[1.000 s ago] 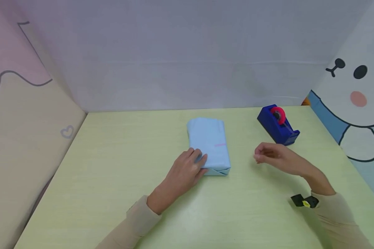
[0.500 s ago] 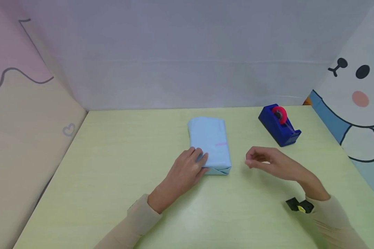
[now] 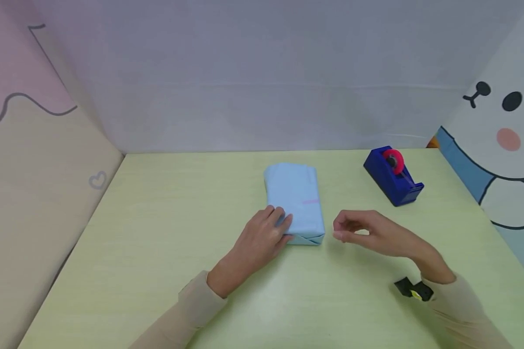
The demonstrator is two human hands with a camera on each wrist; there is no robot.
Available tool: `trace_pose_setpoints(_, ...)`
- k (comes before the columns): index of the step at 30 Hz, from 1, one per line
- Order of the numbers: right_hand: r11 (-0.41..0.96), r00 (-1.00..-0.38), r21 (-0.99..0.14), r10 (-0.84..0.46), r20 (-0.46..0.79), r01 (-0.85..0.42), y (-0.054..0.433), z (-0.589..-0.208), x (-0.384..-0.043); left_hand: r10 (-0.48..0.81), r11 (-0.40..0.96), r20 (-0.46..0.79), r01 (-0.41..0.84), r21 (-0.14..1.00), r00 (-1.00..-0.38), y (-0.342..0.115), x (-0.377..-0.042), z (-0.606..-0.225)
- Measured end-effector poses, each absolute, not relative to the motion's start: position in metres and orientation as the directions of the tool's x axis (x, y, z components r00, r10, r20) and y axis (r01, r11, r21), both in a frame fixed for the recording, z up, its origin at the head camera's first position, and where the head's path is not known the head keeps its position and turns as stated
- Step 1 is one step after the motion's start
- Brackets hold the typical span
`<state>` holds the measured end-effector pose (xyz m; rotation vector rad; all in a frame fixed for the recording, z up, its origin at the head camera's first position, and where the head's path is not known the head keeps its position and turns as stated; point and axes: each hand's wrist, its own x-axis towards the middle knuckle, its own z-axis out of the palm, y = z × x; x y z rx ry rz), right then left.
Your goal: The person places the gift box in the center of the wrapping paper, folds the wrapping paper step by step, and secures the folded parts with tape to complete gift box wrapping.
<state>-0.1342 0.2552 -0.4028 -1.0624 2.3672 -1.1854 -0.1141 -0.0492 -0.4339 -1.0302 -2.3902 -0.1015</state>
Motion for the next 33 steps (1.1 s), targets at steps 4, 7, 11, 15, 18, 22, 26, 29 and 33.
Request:
trace_pose_setpoints(4,0.353,-0.65,-0.77,-0.753,0.103,-0.531,0.245,-0.398,-0.133,0.656,0.709,0.495,0.69,-0.144,-0.57,-0.05,-0.114,-0.433)
trace_pose_setpoints(7,0.304,-0.61,-0.753,-0.776,0.159,-0.583,0.238,-0.395,-0.133,0.655,0.713,0.493,0.684,-0.153,-0.572,-0.049,-0.115,-0.432)
trace_pose_setpoints(11,0.26,-0.567,-0.734,-0.799,0.202,-0.628,0.229,-0.394,-0.133,0.65,0.718,0.498,0.679,-0.156,-0.574,-0.049,-0.113,-0.432)
trace_pose_setpoints(15,0.292,-0.57,-0.712,-0.801,0.182,-0.638,0.223,-0.395,-0.133,0.65,0.717,0.501,0.68,-0.155,-0.571,-0.049,-0.112,-0.433)
trace_pose_setpoints(18,0.332,-0.585,-0.691,-0.794,0.163,-0.643,0.219,-0.396,-0.132,0.648,0.719,0.498,0.679,-0.149,-0.576,-0.049,-0.111,-0.433)
trace_pose_setpoints(22,0.341,-0.571,-0.651,-0.802,0.175,-0.678,0.214,-0.397,-0.131,0.644,0.72,0.5,0.681,-0.137,-0.58,-0.049,-0.111,-0.433)
trace_pose_setpoints(26,0.336,-0.535,-0.594,-0.822,0.194,-0.731,0.205,-0.397,-0.129,0.642,0.718,0.507,0.682,-0.136,-0.575,-0.05,-0.112,-0.434)
trace_pose_setpoints(29,0.34,-0.511,-0.532,-0.833,0.213,-0.776,0.198,-0.397,-0.129,0.642,0.718,0.511,0.681,-0.141,-0.572,-0.05,-0.112,-0.435)
trace_pose_setpoints(33,0.325,-0.472,-0.464,-0.847,0.245,-0.824,0.19,-0.399,-0.13,0.644,0.716,0.514,0.683,-0.144,-0.567,-0.049,-0.112,-0.435)
